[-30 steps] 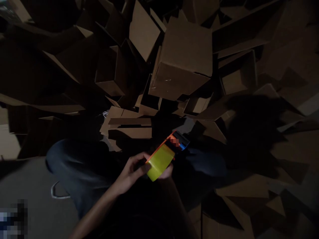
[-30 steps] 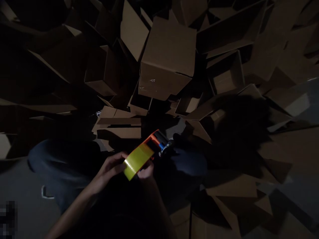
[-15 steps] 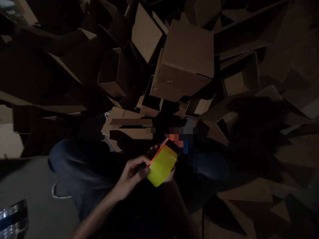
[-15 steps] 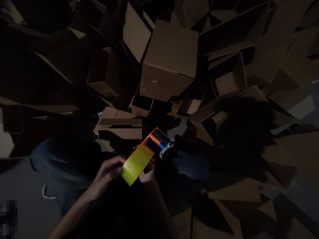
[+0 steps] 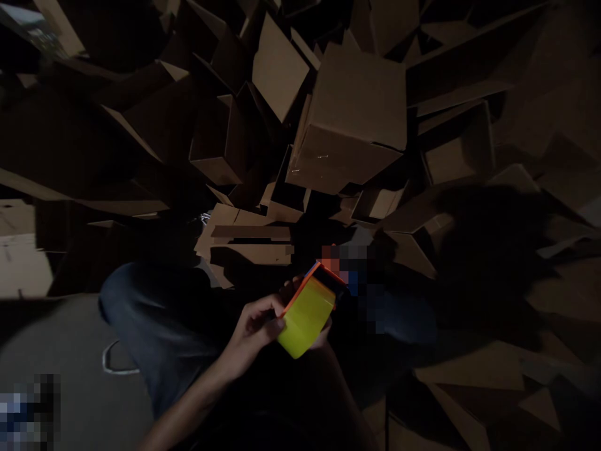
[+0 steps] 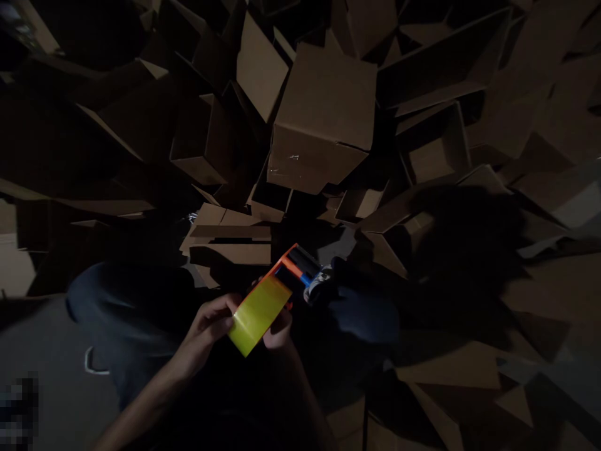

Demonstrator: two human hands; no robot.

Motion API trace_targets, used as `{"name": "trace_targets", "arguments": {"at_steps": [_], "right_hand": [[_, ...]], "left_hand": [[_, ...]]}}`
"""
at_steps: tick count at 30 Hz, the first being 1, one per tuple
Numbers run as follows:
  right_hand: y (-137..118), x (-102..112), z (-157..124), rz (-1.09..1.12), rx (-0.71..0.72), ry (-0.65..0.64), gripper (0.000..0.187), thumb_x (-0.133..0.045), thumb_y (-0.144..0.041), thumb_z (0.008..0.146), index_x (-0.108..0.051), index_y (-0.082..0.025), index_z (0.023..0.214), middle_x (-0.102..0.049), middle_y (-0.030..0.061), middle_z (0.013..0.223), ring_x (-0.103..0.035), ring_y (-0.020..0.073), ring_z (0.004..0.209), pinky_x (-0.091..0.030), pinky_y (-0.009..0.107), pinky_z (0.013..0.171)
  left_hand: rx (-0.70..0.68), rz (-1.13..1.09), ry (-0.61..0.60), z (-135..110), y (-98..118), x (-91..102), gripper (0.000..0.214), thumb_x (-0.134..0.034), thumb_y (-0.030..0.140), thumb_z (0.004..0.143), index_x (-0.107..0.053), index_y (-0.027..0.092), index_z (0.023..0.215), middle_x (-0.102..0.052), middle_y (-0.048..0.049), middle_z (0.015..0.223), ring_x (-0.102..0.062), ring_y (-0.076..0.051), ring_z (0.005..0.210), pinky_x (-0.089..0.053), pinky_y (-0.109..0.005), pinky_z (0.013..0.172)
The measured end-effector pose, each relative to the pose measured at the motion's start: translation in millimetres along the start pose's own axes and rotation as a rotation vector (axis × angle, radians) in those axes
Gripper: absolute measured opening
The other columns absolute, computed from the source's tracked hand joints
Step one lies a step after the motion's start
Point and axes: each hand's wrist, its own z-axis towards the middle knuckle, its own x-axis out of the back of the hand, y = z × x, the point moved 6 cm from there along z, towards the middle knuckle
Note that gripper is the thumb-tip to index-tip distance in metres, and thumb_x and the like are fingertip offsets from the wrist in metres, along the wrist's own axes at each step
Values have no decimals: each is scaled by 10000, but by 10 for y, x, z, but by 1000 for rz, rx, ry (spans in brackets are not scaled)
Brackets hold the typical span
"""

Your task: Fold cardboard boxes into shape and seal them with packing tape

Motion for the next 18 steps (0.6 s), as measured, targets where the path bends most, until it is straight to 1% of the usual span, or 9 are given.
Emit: {"name": "trace_targets", "arguments": {"at_steps": [2,3,7,11,15,18], "right_hand": [[84,10,-12,164,-54,-6,661,-540,-820,624,-637,-267,972,-525,28,740,-531,202,649,-506,347,602],[123,14,-19,195,-78,-8,647,-556,-798,622,-645,-266,980,-531,30,738,-537,211,667,-506,352,621],[202,42,-31,152,-139,24,659,-537,-765,641,-664,-253,1035,-568,47,749,-581,244,735,-518,378,684],[163,45,-11,212,-129,52,594,-583,-717,624,-647,-261,999,-600,52,800,-608,246,762,-530,389,718],[173,39,0,263,-157,54,570,-627,-698,605,-644,-252,960,-630,66,865,-598,241,765,-513,380,701],[173,7,5,378,-153,30,552,-674,-681,594,-647,-258,947,-620,37,814,-578,209,695,-497,347,648]], "left_hand": [[10,-22,0,8,-25,7,380,-696,508,839,-591,159,731,-529,-3,704,-462,-124,667,-357,-231,625],[15,-32,1,13,-34,9,383,-697,509,837,-586,159,728,-528,-1,702,-460,-123,666,-354,-229,622],[22,-28,12,32,-33,11,394,-702,507,837,-568,157,716,-507,7,694,-434,-115,664,-336,-224,619],[23,-1,15,32,-8,13,376,-656,483,886,-551,158,729,-497,4,723,-427,-117,691,-336,-227,640],[11,-12,-32,21,-28,32,328,-626,465,903,-571,163,787,-513,-5,764,-450,-134,728,-352,-240,665],[-14,-18,-77,9,-36,44,291,-622,450,897,-591,166,841,-545,-18,812,-485,-151,767,-374,-253,697]]}}
